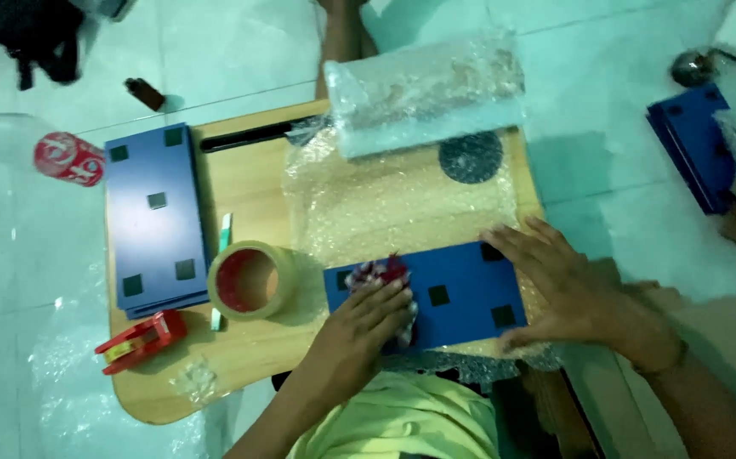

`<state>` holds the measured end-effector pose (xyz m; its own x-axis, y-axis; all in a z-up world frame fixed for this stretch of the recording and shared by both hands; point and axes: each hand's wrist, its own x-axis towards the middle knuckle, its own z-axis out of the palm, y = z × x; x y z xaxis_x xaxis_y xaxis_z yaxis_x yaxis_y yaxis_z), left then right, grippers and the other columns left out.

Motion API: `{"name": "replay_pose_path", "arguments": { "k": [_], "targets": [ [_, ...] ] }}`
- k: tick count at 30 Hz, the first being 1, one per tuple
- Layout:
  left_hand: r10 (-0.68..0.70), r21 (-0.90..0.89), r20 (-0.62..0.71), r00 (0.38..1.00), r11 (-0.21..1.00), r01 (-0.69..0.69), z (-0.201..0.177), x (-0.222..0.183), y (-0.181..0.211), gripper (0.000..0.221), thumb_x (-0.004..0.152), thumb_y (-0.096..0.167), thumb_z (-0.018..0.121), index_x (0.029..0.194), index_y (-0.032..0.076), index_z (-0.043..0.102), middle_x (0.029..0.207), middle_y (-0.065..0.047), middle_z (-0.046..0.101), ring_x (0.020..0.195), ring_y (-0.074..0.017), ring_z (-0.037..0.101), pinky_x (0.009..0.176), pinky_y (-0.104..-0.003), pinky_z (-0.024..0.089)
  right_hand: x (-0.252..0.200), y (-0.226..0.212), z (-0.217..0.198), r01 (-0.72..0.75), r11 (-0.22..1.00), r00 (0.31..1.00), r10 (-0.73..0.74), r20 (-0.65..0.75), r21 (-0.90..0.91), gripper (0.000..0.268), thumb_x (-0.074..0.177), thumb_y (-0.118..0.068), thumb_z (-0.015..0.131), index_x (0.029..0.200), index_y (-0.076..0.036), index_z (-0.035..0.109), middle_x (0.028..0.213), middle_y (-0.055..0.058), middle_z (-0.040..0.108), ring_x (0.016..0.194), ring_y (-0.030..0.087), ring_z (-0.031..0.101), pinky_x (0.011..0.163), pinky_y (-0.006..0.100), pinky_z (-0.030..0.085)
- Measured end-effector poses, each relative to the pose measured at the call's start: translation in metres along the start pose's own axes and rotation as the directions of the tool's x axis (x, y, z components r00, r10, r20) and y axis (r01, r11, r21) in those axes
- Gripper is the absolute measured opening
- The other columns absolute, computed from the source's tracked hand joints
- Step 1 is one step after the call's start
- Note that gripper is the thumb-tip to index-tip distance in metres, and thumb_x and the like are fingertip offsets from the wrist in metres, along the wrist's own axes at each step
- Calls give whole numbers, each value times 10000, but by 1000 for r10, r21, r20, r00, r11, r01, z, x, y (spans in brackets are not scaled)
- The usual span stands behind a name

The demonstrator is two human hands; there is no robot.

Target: The person is cleaning a blue rectangular panel with a cloth, then wrapping it in bubble wrap and securing it with adhesive tape from a dispenser.

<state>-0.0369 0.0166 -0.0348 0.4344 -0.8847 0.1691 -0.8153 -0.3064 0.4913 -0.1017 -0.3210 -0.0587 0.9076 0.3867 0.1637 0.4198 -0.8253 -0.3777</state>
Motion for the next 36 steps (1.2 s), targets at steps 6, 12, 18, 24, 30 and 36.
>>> {"name": "replay_pose_path", "arguments": {
  "k": [6, 12, 18, 24, 30, 36],
  "targets": [
    [71, -70, 84, 994, 995, -65, 19, 81, 10, 536, 719, 3, 618, 1253, -5, 662, 1459, -133, 615, 1457, -298, 470, 1240, -470, 308, 3, -8, -6, 14, 994, 998, -8, -61, 105, 1374, 551, -849, 756, 1566, -21, 340, 1566, 162, 487, 1467, 319, 434, 1284, 537, 182],
    [140, -8, 37, 989, 990, -140, 36, 102, 35, 452, 868, 134, 619, 1271, -67, 642, 1457, -195, 611, 1450, -328, 491, 1229, -473, 332, -8, -1, 2, -84, 982, 996, 85, 2, 169, 1482, 478, -749, 908, 1606, -47, 252, 1619, 187, 396, 1517, 434, 287, 1245, 570, 222],
    [197, -72, 149, 969, 980, -188, 40, 73, 41, 501, 891, 110, 565, 1373, -20, 603, 1509, -171, 575, 1447, -320, 485, 1240, -463, 314, -1, -2, -3, 10, 985, 998, 1, -69, 173, 1456, 393, -501, 1034, 1580, -59, 314, 1565, 119, 505, 1481, 290, 417, 1306, 512, 156],
    [225, -158, 230, 947, 969, -191, 12, 43, 34, 541, 748, 8, 624, 1286, -29, 662, 1433, -156, 634, 1406, -323, 517, 1178, -452, 380, 4, -9, -12, 9, 995, 999, -5, -35, 104, 1407, 506, -831, 795, 1568, -49, 304, 1541, 155, 508, 1450, 327, 450, 1286, 516, 198],
    [98, -162, 259, 961, 985, -56, -24, 11, 26, 573, 645, -81, 623, 1201, 28, 704, 1345, -101, 694, 1348, -302, 556, 1128, -453, 415, 3, -9, -9, -12, 997, 1000, 14, -28, 82, 1428, 463, -808, 829, 1562, -48, 325, 1562, 167, 476, 1444, 357, 435, 1277, 541, 212],
    [-17, -126, 294, 956, 990, 56, -45, -18, 10, 632, 583, -119, 666, 1188, 51, 732, 1341, -83, 711, 1325, -285, 588, 1112, -454, 451, 6, -9, -8, -23, 994, 1000, 24, -3, 109, 1453, 419, -768, 868, 1571, -72, 321, 1558, 133, 496, 1462, 310, 428, 1302, 533, 157]
  ]
}}
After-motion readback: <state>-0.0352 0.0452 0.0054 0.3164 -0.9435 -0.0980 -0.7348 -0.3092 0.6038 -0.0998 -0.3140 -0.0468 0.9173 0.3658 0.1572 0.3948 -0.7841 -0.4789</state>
